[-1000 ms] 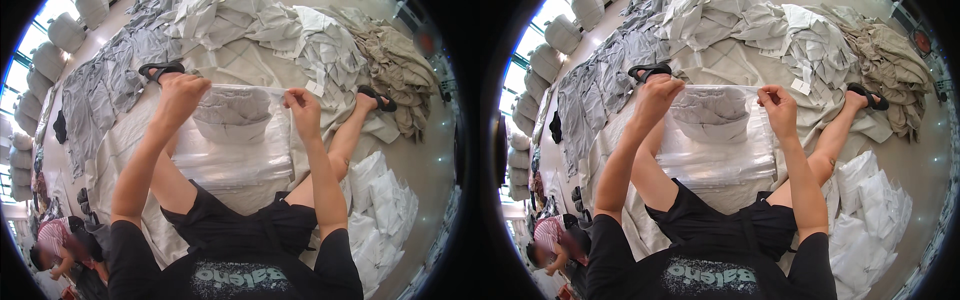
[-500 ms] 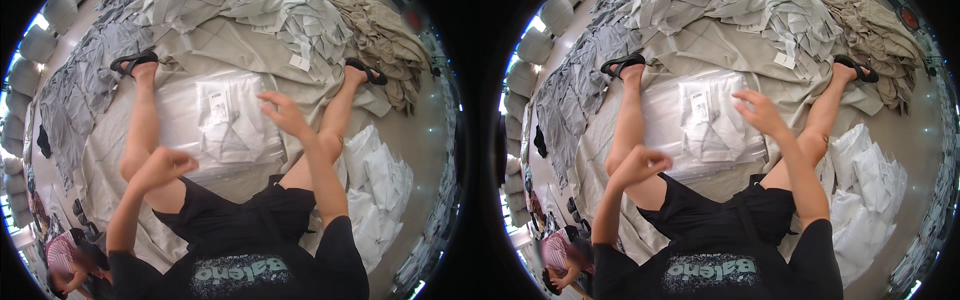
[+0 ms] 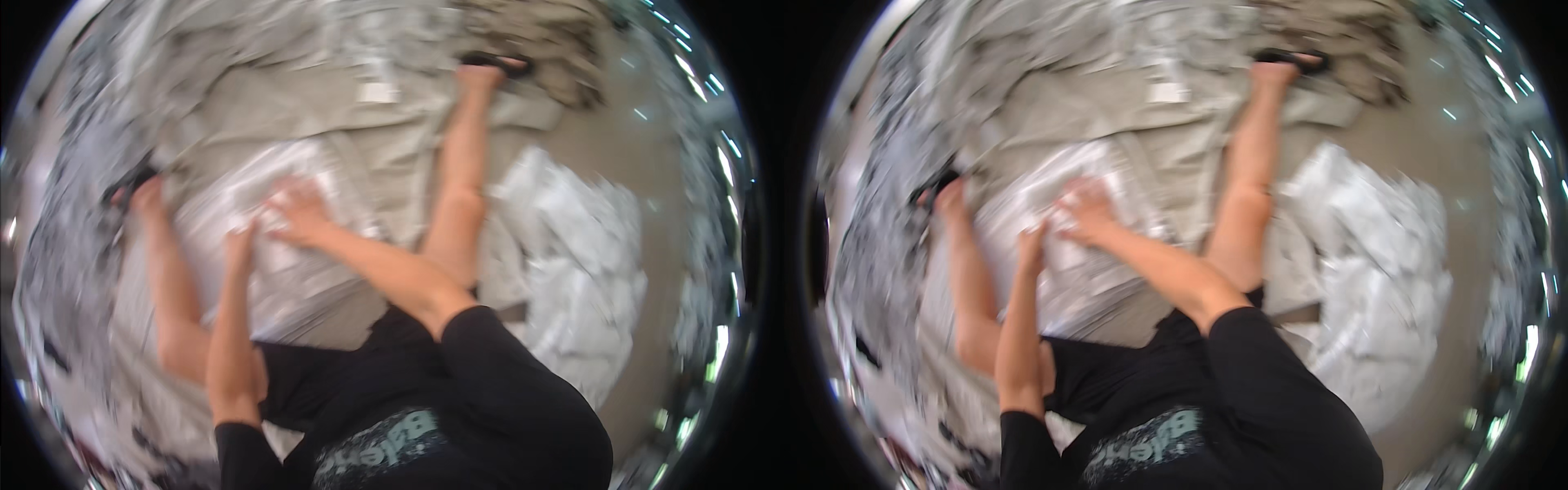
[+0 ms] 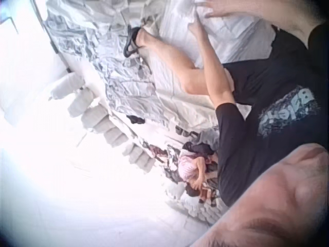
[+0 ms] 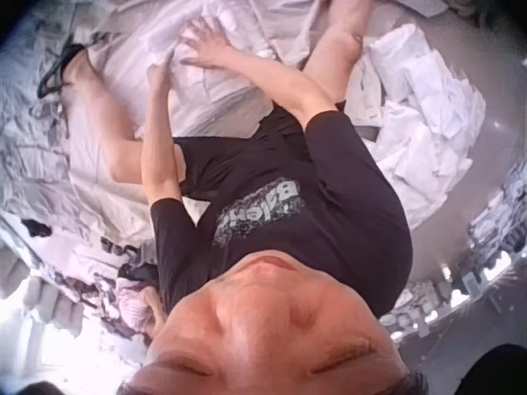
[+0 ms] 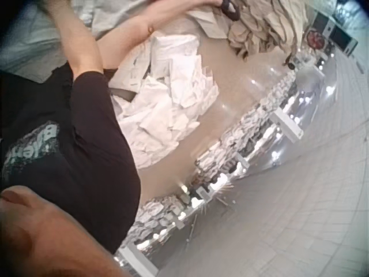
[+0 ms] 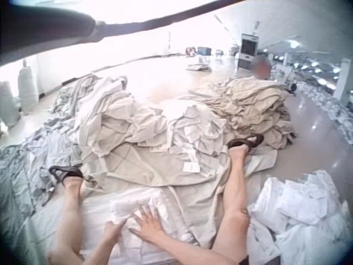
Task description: The person sits on the floor and repeatedly folds white shirts, smoothing them out before placing them into clear plastic bags. The person handles the shirts one at a time, folding them neatly and stacking the packaged items to the side.
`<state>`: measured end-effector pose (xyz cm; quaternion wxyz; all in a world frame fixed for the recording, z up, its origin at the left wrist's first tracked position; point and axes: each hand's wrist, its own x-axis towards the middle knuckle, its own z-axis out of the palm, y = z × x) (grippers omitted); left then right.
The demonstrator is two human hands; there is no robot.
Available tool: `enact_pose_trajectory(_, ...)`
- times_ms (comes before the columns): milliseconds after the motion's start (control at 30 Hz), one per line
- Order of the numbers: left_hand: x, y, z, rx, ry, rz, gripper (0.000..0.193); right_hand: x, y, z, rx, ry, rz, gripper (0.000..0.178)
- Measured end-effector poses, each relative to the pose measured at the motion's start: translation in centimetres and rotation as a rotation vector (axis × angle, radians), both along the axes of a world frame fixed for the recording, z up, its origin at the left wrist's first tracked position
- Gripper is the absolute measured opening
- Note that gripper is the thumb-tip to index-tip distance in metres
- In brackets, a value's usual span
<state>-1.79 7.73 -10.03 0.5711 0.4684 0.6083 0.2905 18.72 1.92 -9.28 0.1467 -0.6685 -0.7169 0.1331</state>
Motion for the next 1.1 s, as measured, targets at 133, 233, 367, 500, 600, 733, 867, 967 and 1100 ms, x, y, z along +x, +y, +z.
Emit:
enact_pose_trajectory(133,-0.3,-0.6,6.2,-0.21,-0.398,-0.038,0.047,3.1,-1.5,1.4,0.279,0.479,-0.309,0.083)
enact_pose_trajectory(233,-2.1,0.3,8.7,-0.14,-0.461,-0.107,0.049,6.6,-6.3,3.6,0.112,1.015,-0.578,0.096)
enact_pose_trajectory(367,1.7,-2.5,20.6,0.339,-0.242,-0.239,0.051,9.1,-12.5,9.7,-0.408,1.736,-0.344,0.091)
enact_pose_trajectory(500,1.3,3.5,13.7,0.006,-0.359,-0.182,0.053,10.2,-16.4,14.0,0.058,1.738,-0.486,0.063)
enact_pose_trajectory(600,2.8,3.2,10.0,0.104,0.004,-0.584,0.047,14.2,-23.5,20.8,0.174,1.471,-0.93,0.049)
enact_pose_trajectory(733,4.4,-0.2,6.9,0.214,0.5,-0.861,0.051,17.4,-31.9,24.9,1.142,1.448,-1.096,0.049)
enact_pose_trajectory(867,2.0,-3.1,1.5,0.366,0.745,-0.917,0.075,17.3,-33.6,22.0,1.284,1.399,-0.79,0.043)
enact_pose_trajectory(967,3.8,-4.6,-0.1,0.483,0.737,-0.924,0.078,16.3,-28.0,17.8,0.639,1.399,-0.819,0.031)
enact_pose_trajectory(1100,6.6,-5.3,1.5,0.499,0.61,-0.993,0.078,20.3,-9.8,15.9,0.285,1.361,-0.504,0.034)
